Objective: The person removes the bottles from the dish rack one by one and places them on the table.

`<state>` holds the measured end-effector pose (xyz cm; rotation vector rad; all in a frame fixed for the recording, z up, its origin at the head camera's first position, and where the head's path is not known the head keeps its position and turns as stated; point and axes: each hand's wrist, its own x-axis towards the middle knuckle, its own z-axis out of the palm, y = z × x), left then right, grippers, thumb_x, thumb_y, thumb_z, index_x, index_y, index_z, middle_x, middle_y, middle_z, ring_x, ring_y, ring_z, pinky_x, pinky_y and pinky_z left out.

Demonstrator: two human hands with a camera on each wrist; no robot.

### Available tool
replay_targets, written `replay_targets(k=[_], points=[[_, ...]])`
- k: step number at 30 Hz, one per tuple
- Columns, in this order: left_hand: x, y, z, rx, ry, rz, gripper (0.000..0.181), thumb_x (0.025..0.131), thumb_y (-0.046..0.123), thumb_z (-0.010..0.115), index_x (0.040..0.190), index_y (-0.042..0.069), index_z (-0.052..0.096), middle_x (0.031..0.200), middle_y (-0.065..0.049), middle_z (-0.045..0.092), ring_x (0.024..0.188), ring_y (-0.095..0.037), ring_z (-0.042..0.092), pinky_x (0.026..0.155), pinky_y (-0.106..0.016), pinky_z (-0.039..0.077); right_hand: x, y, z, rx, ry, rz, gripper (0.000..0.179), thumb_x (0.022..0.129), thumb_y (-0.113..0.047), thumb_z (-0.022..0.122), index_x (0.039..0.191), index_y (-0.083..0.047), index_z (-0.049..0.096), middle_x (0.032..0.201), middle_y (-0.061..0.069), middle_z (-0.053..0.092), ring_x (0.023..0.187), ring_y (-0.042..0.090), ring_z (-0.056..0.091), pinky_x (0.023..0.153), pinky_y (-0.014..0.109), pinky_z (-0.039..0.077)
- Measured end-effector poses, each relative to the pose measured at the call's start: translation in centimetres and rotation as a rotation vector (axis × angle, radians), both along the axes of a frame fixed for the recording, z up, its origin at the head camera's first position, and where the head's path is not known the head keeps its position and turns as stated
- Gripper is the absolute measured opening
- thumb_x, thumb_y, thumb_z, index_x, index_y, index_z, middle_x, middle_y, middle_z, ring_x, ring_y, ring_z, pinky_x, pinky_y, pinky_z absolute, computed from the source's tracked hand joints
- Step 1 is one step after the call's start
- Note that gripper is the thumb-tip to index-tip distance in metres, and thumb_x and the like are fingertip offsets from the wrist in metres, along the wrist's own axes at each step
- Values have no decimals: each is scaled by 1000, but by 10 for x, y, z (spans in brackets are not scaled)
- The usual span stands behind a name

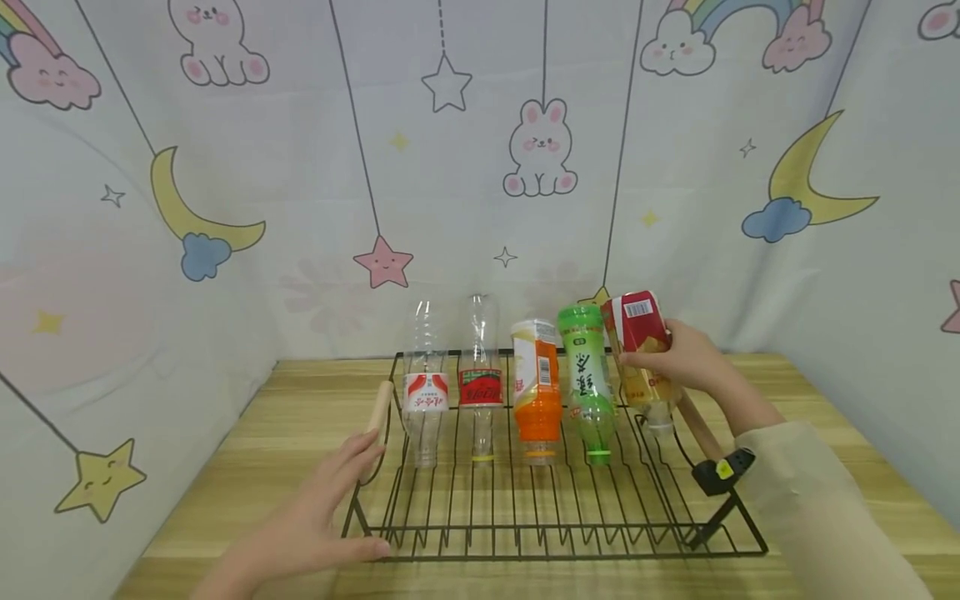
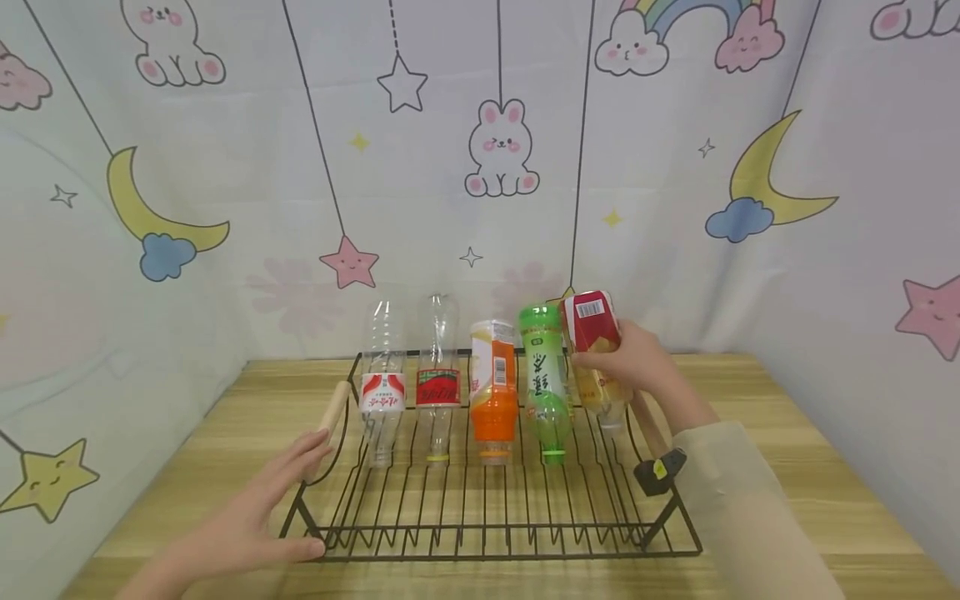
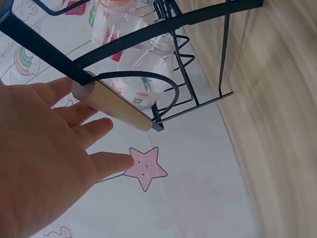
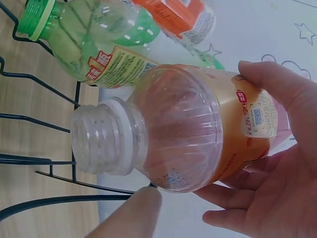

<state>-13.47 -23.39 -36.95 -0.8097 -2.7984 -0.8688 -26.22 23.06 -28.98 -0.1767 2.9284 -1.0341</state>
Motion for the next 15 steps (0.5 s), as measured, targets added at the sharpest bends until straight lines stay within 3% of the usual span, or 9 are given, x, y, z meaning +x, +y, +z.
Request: replay_targets(k=[4,8,11,15], points=[[-1,3,11,-13,9,8,97,74,56,75,151,16,31,157,-11,22,138,-47,24,99,-76,23,3,-3,6,-10,9,10,89,83,-51,70,139,8,32,132,33,48,114,46,52,87,57,50],[-3,7,26,-46,64,6,96,75,53,77,151,16,31,155,-13,27,137,-45,29,101,-73,24,6,-7,11,7,29,26,92,82,-53,69,141,6,31,135,32,47,115,46,51,88,58,50],[-5,10,37,-74,109,-3,96,75,55,76,151,17,31,155,-10,27,135,-42,32,99,-70,33,9,-12,16,14,37,32,91,82,-52,70,142,4,31,133,30,49,111,43,53,85,54,52],[-10,15,49,-115,155,-14,96,75,59,73,151,18,31,157,-6,26,137,-38,32,101,-65,36,15,-21,24,5,34,53,88,82,-50,71,142,1,31,129,26,52,105,38,55,80,45,55]])
